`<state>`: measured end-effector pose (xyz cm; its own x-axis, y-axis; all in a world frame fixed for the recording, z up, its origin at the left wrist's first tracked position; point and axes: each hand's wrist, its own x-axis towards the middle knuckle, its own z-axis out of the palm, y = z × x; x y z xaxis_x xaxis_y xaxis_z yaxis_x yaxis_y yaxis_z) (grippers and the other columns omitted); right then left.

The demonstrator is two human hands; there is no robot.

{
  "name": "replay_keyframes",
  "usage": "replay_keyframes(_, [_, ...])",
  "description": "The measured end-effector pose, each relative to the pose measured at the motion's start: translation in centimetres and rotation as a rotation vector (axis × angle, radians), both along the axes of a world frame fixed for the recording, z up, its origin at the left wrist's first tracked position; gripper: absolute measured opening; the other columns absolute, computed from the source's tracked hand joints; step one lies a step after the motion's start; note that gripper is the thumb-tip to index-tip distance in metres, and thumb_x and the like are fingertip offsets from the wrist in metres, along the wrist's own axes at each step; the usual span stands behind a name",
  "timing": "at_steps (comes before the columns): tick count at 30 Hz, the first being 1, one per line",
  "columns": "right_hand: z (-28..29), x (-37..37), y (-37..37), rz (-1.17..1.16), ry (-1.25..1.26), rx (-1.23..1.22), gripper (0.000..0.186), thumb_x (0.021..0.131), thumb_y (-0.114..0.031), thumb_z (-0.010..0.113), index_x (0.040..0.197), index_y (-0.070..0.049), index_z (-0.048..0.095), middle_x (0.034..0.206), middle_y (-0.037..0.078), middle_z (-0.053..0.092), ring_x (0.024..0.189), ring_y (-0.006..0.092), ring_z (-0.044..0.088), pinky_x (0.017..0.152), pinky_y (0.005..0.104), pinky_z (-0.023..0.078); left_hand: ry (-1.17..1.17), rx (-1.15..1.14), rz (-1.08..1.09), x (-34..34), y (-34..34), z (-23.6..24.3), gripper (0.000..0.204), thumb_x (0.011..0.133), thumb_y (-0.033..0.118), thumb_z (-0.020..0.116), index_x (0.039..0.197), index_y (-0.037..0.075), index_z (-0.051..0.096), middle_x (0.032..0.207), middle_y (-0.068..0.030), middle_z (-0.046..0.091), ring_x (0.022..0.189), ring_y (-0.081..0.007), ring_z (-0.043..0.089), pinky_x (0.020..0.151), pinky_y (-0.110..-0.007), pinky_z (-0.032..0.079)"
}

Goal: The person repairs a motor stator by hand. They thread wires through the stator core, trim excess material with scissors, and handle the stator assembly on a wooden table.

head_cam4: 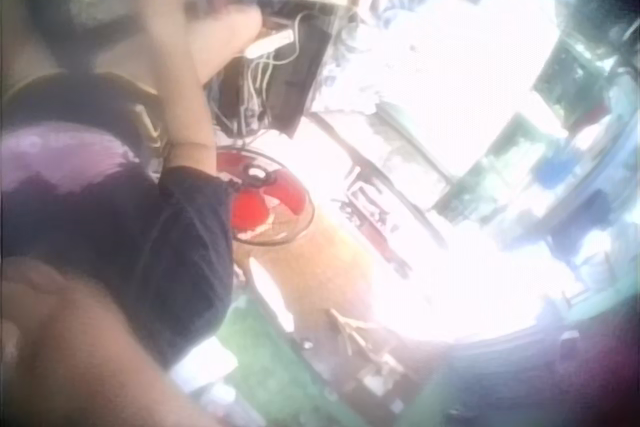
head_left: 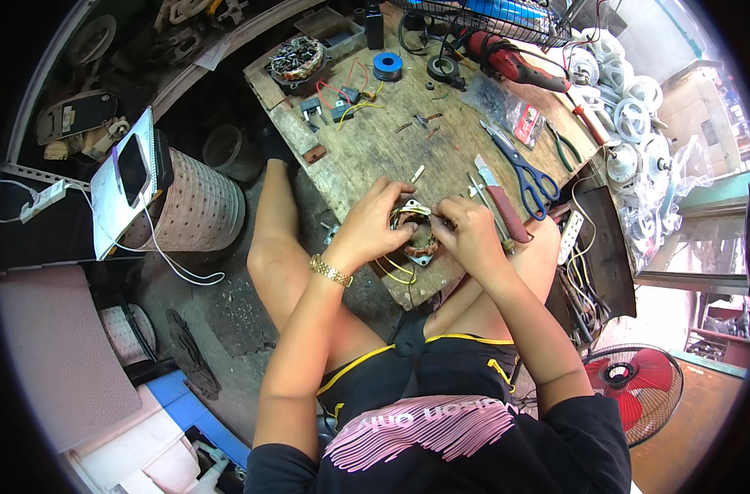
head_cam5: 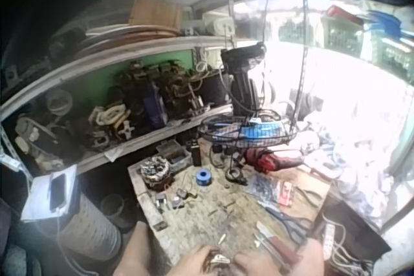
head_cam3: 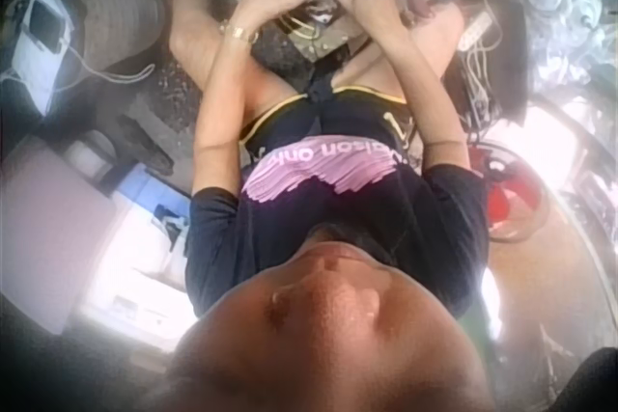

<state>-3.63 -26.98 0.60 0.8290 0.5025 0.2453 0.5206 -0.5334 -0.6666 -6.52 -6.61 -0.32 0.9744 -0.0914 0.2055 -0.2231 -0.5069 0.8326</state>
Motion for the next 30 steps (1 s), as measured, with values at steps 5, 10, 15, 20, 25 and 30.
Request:
replay_keyframes(5, [-0.5, 0.6, -0.2, 0.066, -0.054, 0.032, 0.013, 0.078, -0.006, 0.073, 0.087, -0.001, 0.066, 0.085, 0.016, 0.064, 0.08, 0.0388, 0.066, 0.069, 0.0461, 0.053, 0.132, 0.043, 0.138, -0.8, -0.9, -0.7, 0.031, 0.08, 0.009, 0.067, 0.108, -0.003, 0.07, 0.093, -0.0182, 0.072, 0.076, -0.029, 0.067, 0.075, -0.037, 0.054])
replay_keyframes(10, [0.5, 3.4, -0.1, 0.364, -0.161, -0.089, 0.017, 0.078, -0.004, 0.075, 0.093, 0.001, 0.067, 0.089, 0.016, 0.065, 0.083, 0.0356, 0.066, 0.072, 0.0428, 0.053, 0.195, -0.089, 0.318, -2.7, -2.0, -1.2, 0.037, 0.078, 0.014, 0.071, 0.111, -0.002, 0.07, 0.094, -0.0177, 0.071, 0.066, -0.0236, 0.065, 0.067, -0.037, 0.052])
replay_keyframes(15, [0.1, 6.9, 1.3, 0.58, -0.199, -0.069, 0.018, 0.079, -0.005, 0.076, 0.094, 0.001, 0.068, 0.089, 0.015, 0.065, 0.085, 0.036, 0.065, 0.075, 0.0444, 0.053, 0.293, -0.288, 0.496, -3.3, -2.3, -2.0, 0.038, 0.086, 0.005, 0.072, 0.123, -0.002, 0.064, 0.098, -0.0077, 0.072, 0.081, -0.0092, 0.064, 0.073, -0.026, 0.053])
replay_keyframes(20, [-0.5, 7.2, 1.3, 0.603, -0.173, -0.018, 0.018, 0.079, -0.005, 0.076, 0.094, 0.001, 0.068, 0.089, 0.016, 0.065, 0.085, 0.036, 0.065, 0.075, 0.0448, 0.053, 0.229, -0.306, 0.356, -4.3, -0.6, -1.7, 0.048, 0.085, -0.002, 0.073, 0.131, 0.0, 0.058, 0.101, -0.0066, 0.07, 0.08, -0.0089, 0.063, 0.072, -0.026, 0.053])
replay_keyframes(25, [-0.3, 7.4, 1.5, 0.601, -0.176, -0.049, 0.017, 0.08, -0.005, 0.076, 0.092, 0.001, 0.067, 0.089, 0.016, 0.064, 0.084, 0.0361, 0.064, 0.075, 0.0446, 0.052, 0.431, -0.287, 0.278, -5.4, 1.7, -1.3, 0.056, 0.086, 0.001, 0.067, 0.138, 0.005, 0.047, 0.095, -0.0115, 0.07, 0.07, -0.0178, 0.065, 0.064, -0.034, 0.051])
replay_keyframes(30, [-0.4, 7.4, 1.5, 0.597, -0.179, -0.04, 0.016, 0.08, -0.005, 0.075, 0.091, 0.001, 0.066, 0.087, 0.016, 0.063, 0.082, 0.0362, 0.064, 0.073, 0.045, 0.052, 0.647, -0.643, 0.137, -5.3, 4.5, 0.6, 0.055, 0.089, 0.002, 0.062, 0.14, 0.004, 0.042, 0.083, -0.0042, 0.063, 0.066, -0.0104, 0.058, 0.058, -0.025, 0.046])
